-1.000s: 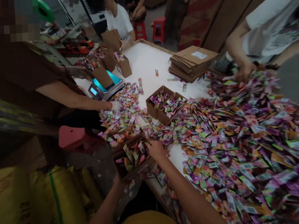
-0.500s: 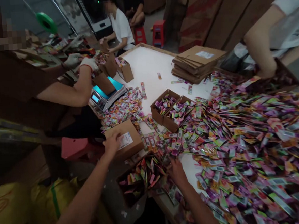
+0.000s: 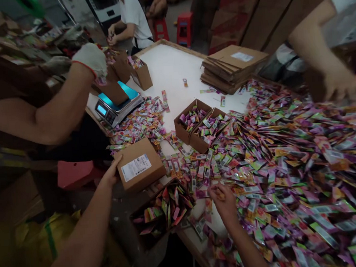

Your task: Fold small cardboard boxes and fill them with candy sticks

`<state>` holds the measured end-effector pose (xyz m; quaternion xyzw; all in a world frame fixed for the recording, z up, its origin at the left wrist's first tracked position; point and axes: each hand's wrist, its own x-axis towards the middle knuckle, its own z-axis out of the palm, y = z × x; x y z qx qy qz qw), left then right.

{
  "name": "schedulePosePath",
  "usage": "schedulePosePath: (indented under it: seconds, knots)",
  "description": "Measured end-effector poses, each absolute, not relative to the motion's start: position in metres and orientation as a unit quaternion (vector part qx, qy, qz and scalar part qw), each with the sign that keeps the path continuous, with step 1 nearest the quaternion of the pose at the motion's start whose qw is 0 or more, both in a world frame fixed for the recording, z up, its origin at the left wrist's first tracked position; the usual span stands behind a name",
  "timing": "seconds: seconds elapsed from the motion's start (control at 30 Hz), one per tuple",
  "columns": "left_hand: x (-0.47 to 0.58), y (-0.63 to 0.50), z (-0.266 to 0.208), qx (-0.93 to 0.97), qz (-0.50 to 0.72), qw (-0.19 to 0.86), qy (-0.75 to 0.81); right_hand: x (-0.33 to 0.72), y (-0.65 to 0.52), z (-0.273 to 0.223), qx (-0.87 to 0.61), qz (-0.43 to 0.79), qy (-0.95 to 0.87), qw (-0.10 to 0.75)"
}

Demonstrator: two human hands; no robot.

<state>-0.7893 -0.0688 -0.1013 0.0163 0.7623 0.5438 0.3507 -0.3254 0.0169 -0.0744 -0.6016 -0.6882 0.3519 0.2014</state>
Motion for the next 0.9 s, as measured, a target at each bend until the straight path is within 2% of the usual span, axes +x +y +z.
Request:
schedulePosePath:
  seconds: [0.07, 0.13, 0.2, 0.27, 0.33, 0.4, 0.5, 0.57, 0.67, 0.77, 0.9]
  knots:
    - [-0.785, -0.074, -0.101, 0.012, 0.563, 0.358, 0.745, -0.34, 0.007, -0.016, -0.555, 0.361, -0.686, 0.301]
    - [-0.778, -0.076, -0.097, 0.012, 0.585, 0.343, 0.735, -0.365, -0.011, 0.028, -0.482, 0.368, -0.73, 0.317]
    - [-0.763, -0.084, -0.091, 0.053, 0.606, 0.295, 0.737, -0.398, -0.032, 0.044, -0.401, 0.374, -0.807, 0.219]
    - [-0.735, -0.103, -0.083, 0.176, 0.586, 0.209, 0.763, -0.43, -0.05, 0.032, -0.33, 0.36, -0.872, 0.035]
    - [-0.701, -0.13, -0.08, 0.337, 0.508, 0.125, 0.783, -0.457, -0.062, 0.005, -0.283, 0.325, -0.895, -0.117]
    - [-0.67, -0.158, -0.081, 0.432, 0.433, 0.101, 0.785, -0.475, -0.068, -0.021, -0.287, 0.288, -0.896, -0.181]
    - [-0.65, -0.177, -0.088, 0.457, 0.379, 0.126, 0.795, -0.49, -0.067, -0.043, -0.343, 0.269, -0.881, -0.186]
    - [-0.656, -0.169, -0.091, 0.456, 0.362, 0.133, 0.802, -0.498, -0.058, -0.046, -0.352, 0.265, -0.883, -0.16]
    - [-0.679, -0.139, -0.09, 0.457, 0.371, 0.09, 0.803, -0.517, -0.035, -0.044, -0.332, 0.248, -0.9, -0.132]
    - [-0.701, -0.12, -0.081, 0.479, 0.36, 0.063, 0.798, -0.538, -0.012, -0.034, -0.314, 0.243, -0.905, -0.152]
    - [-0.718, -0.134, -0.062, 0.55, 0.258, 0.122, 0.785, -0.531, -0.003, 0.001, -0.27, 0.26, -0.913, -0.164]
